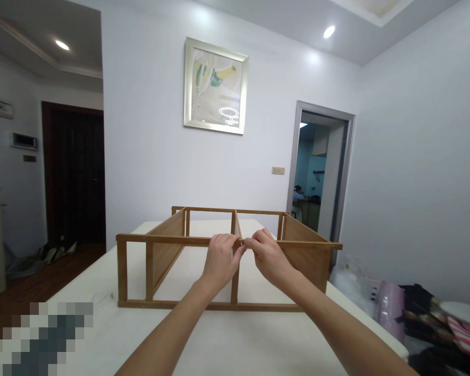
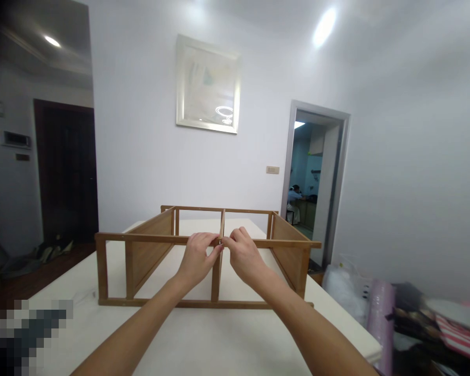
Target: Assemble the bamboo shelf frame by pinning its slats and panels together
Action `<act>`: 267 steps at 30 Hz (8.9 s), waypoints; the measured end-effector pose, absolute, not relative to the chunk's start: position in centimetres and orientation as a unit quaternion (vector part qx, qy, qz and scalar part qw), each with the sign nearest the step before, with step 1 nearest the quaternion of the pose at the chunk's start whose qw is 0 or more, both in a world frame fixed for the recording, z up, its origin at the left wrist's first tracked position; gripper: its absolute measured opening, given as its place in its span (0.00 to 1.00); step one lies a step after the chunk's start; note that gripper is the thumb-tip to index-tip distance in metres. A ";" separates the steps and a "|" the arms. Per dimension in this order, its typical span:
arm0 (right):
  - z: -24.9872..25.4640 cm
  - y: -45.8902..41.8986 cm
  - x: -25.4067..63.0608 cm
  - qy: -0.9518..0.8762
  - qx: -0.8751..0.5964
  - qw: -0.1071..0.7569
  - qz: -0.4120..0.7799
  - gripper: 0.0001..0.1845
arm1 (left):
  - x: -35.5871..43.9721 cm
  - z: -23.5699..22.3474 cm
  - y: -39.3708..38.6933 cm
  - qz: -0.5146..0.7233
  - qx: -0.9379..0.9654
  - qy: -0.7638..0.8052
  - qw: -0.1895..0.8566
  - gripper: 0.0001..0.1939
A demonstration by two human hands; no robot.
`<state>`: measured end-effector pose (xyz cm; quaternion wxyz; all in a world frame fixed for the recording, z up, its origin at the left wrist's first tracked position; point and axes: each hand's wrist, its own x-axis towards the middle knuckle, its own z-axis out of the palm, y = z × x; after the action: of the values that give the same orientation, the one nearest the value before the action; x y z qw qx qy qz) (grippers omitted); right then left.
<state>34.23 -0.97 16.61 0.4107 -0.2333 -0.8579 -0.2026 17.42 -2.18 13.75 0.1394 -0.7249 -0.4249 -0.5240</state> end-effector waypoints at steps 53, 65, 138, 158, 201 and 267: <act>19.5 -1.6 31.8 -0.902 -0.221 0.338 -0.155 0.10 | 14.4 14.1 1.2 -0.532 -0.735 -0.410 0.090 0.02; 18.0 -2.9 37.9 -0.822 -0.255 0.454 -0.231 0.10 | 10.7 14.5 1.5 -0.527 -0.705 -0.463 0.103 0.05; 17.2 -7.3 43.4 -0.817 -0.326 0.385 -0.278 0.15 | 25.8 16.9 -4.2 -0.481 -0.817 -0.311 -0.065 0.08; 20.6 -8.3 42.2 -0.864 -0.291 0.236 -0.336 0.23 | 25.0 17.0 -3.9 -0.479 -0.821 -0.296 -0.094 0.11; 18.8 -7.3 43.3 -0.851 -0.315 0.339 -0.248 0.16 | 25.4 17.0 -3.9 -0.489 -0.810 -0.312 -0.087 0.09; 17.3 -7.4 43.3 -0.824 -0.329 0.391 -0.244 0.14 | 25.2 17.1 -3.7 -0.472 -0.820 -0.305 -0.105 0.09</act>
<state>43.29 -7.39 17.26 0.3906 -0.3292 -0.8243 -0.2440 25.22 -3.69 17.14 -0.1048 -0.8202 -0.3050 -0.4724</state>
